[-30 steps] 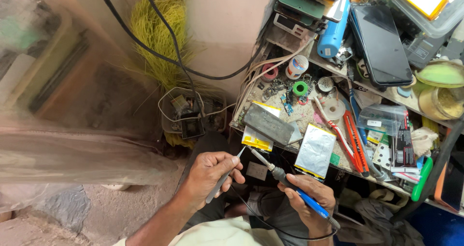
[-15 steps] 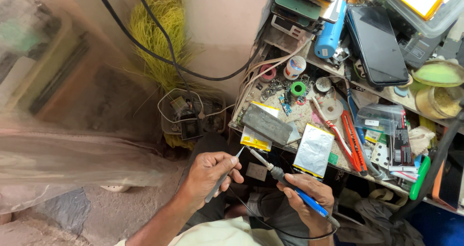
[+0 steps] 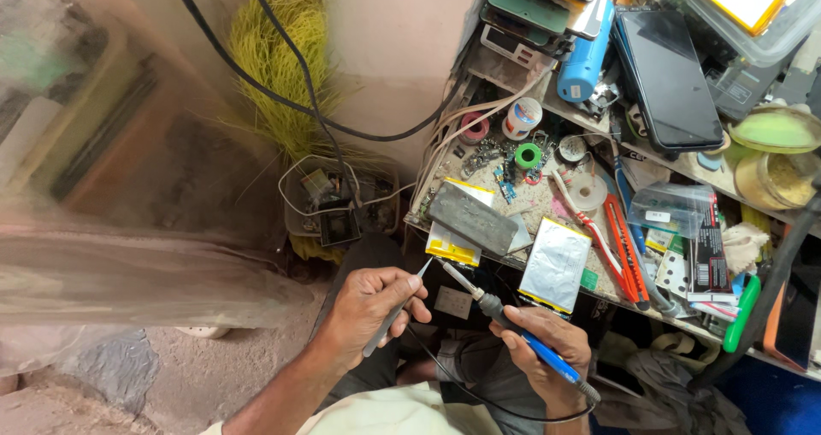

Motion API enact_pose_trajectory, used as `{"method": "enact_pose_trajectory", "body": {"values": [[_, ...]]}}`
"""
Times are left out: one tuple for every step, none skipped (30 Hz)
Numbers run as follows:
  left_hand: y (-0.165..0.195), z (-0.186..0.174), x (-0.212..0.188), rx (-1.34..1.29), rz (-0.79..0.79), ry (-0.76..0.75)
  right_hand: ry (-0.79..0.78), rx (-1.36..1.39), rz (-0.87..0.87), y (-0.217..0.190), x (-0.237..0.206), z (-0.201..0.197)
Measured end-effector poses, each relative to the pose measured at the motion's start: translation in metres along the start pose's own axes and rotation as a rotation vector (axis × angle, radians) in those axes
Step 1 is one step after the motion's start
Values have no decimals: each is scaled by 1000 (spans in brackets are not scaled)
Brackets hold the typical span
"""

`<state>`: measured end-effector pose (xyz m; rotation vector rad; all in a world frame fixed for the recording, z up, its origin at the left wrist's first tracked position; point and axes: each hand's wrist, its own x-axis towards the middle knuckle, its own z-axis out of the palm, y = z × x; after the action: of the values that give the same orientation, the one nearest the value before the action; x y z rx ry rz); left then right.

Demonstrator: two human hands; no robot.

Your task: The person removes a yellow protective strip from a rectangular battery, then uses a soldering iron and tweezers to solder the battery terminals. The person works at a cluttered electronics repair bench.

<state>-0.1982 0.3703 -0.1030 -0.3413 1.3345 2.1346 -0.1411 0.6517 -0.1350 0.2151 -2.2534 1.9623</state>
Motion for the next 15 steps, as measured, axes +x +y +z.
{"method": "enact_pose_trajectory", "body": {"values": [[0, 0, 0, 1, 0, -1, 2, -16, -1, 0, 0, 0], [0, 0, 0, -3, 1, -4, 5, -31, -2, 0, 0, 0], [0, 0, 0, -7, 3, -8, 5, -30, 0, 0, 1, -1], [0, 0, 1, -11, 4, -11, 5, -29, 2, 0, 1, -1], [-1, -1, 1, -11, 5, -11, 6, -28, 4, 0, 1, -1], [-1, -1, 1, -11, 6, -11, -4, -9, -10, -1, 2, -1], [-1, -1, 2, -11, 6, -11, -13, 10, -24, -1, 2, 0], [-1, -1, 2, -16, 7, -12, -22, 28, -38, -1, 2, 0], [-1, -1, 1, -20, 8, -13, -25, 37, -41, -1, 2, 0], [-1, -1, 1, -25, 8, -14, -27, 45, -44, -2, 2, 1], [-1, -1, 1, -25, 10, -14, -30, 53, -48, -2, 2, 1], [-1, -1, 2, -26, 11, -15, -29, 58, -48, -2, 2, 1], [-1, -1, 2, -27, 13, -16, -28, 63, -48, -2, 2, 1], [-1, -1, 2, -26, 12, -16, -27, 67, -48, -2, 2, 2], [-1, -1, 2, -26, 11, -16, -29, 65, -50, -2, 3, 2]]}}
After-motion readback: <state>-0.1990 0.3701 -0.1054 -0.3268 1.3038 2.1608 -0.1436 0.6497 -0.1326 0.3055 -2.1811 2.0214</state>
